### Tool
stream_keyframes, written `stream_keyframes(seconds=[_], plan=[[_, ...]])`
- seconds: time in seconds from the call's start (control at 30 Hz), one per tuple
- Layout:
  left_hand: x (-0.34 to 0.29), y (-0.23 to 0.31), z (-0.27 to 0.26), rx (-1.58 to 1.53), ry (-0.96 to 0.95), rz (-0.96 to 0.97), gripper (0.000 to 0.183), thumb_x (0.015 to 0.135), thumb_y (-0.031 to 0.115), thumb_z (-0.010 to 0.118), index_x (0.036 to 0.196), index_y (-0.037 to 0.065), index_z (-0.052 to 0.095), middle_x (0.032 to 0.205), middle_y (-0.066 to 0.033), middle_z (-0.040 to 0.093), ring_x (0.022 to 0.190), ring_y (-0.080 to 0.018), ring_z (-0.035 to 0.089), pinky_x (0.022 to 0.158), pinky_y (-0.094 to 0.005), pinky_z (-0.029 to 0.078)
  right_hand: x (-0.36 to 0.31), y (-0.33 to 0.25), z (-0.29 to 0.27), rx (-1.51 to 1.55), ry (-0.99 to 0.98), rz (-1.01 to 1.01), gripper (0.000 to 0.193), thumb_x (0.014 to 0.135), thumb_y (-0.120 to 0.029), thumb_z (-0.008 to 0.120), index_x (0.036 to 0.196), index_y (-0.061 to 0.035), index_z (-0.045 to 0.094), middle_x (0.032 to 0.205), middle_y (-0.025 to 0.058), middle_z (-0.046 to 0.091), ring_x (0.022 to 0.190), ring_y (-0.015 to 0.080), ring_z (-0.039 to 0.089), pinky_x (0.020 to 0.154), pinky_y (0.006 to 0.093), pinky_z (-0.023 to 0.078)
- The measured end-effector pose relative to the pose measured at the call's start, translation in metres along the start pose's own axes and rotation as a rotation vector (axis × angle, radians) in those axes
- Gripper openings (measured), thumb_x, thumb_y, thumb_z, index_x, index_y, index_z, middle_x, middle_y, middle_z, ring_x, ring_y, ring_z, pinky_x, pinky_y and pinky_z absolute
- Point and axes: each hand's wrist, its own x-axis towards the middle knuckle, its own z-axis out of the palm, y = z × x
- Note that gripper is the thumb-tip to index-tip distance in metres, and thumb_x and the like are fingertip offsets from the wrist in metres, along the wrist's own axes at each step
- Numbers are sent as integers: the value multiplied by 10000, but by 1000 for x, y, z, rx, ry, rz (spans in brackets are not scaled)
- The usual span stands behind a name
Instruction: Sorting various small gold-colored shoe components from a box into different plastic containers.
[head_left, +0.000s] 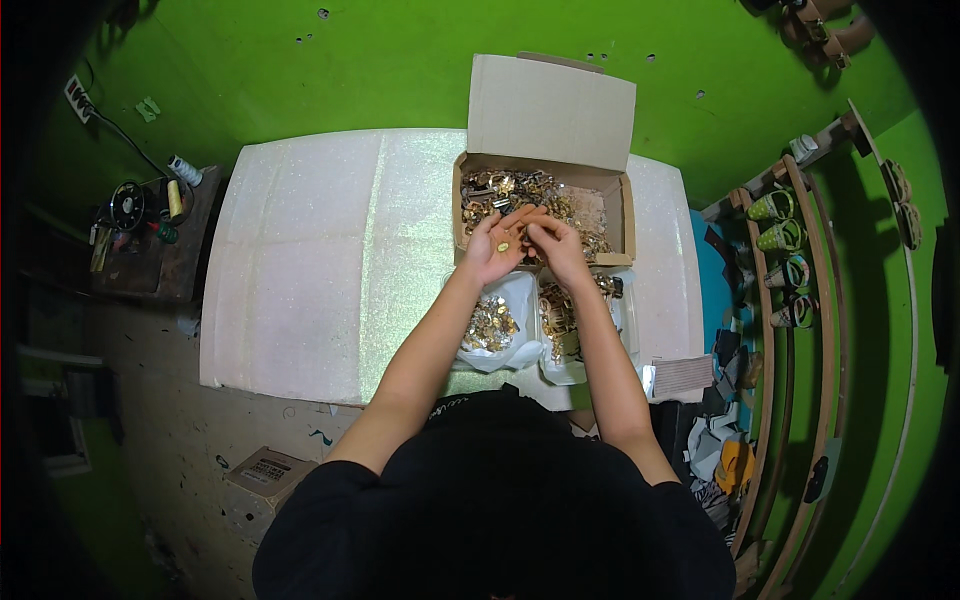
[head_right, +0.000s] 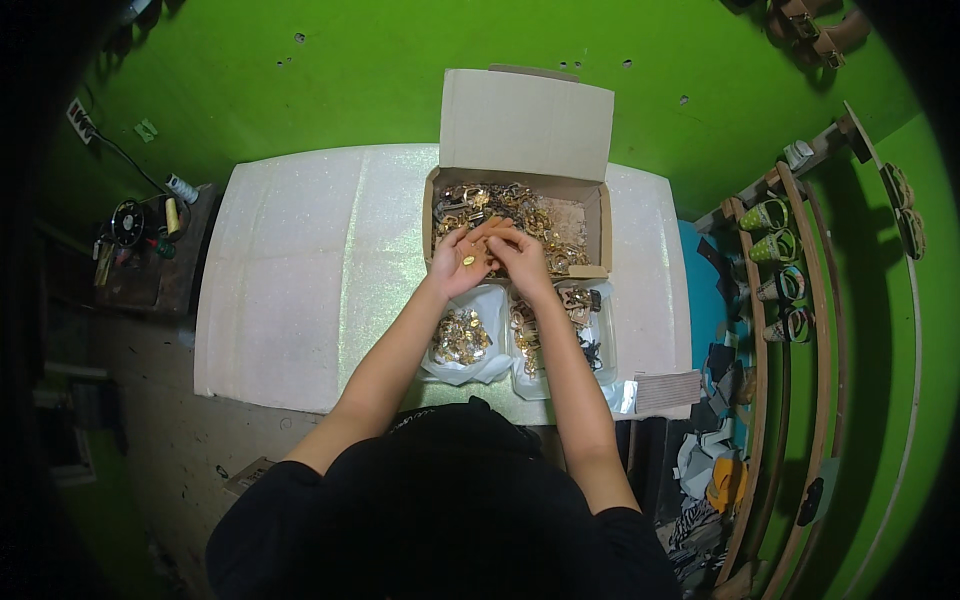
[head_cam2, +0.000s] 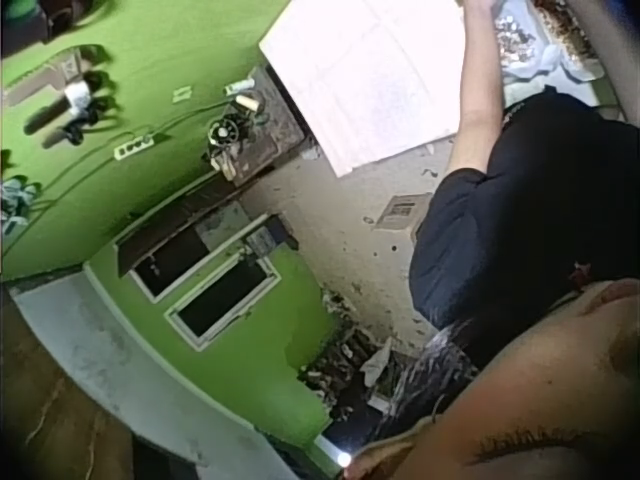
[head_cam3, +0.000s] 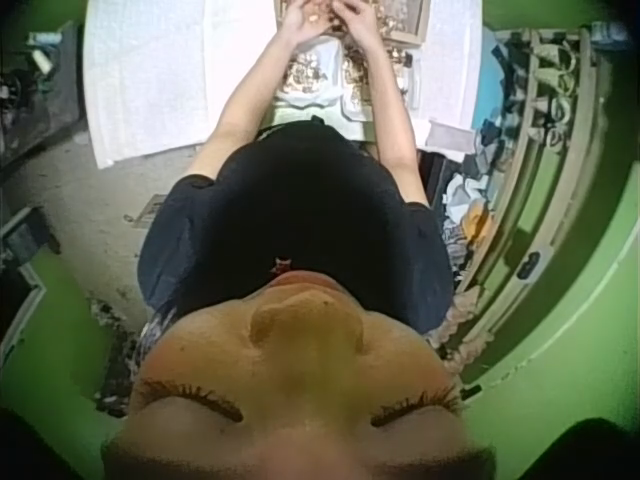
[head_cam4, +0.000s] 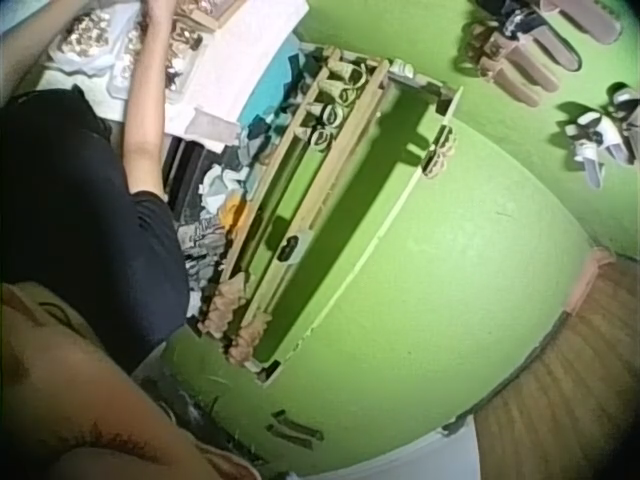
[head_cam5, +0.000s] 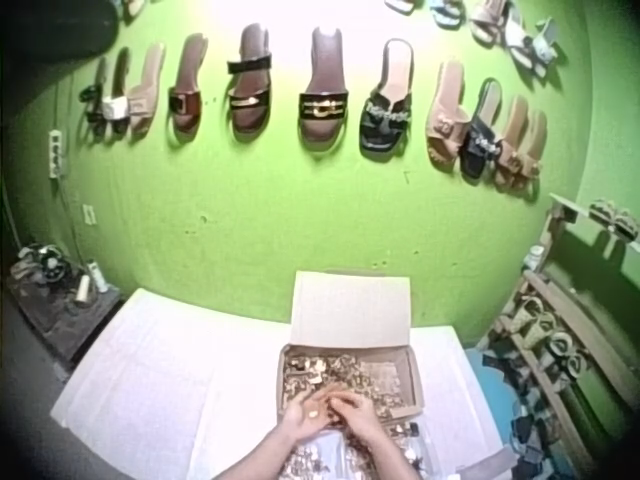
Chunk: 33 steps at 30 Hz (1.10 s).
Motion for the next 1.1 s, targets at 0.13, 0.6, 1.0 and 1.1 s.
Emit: stream_keyframes(seconds=[0.13,0.6,1.0,1.1], plan=[[0,-1,10,-31,134,18,504,878,321,210,1252,13,349,1287,-120,386,1088,-221,437,844,-347,372,-5,-3,4,-238,29,-202,179,806,-106,574,929,24,563,758,23,572,598,70,502,533,191,415],[2,-2,2,-60,71,28,492,881,279,199,1260,-13,314,1310,-136,343,1175,-245,368,973,-363,291,-9,-12,9,-140,135,-163,151,726,-51,645,858,12,610,674,19,576,546,59,491,485,182,392],[-1,-2,9,-23,97,29,514,884,312,200,1242,-33,333,1296,-155,358,1187,-264,348,997,-378,261,-3,2,3,-237,144,-51,192,766,-60,605,928,44,594,784,84,609,676,97,566,568,215,494],[1,-2,6,-51,66,31,510,884,312,202,1242,-25,336,1296,-142,363,1176,-258,361,987,-378,275,-2,3,5,-10,169,31,216,774,-51,591,959,56,570,780,90,601,691,109,571,605,228,509]])
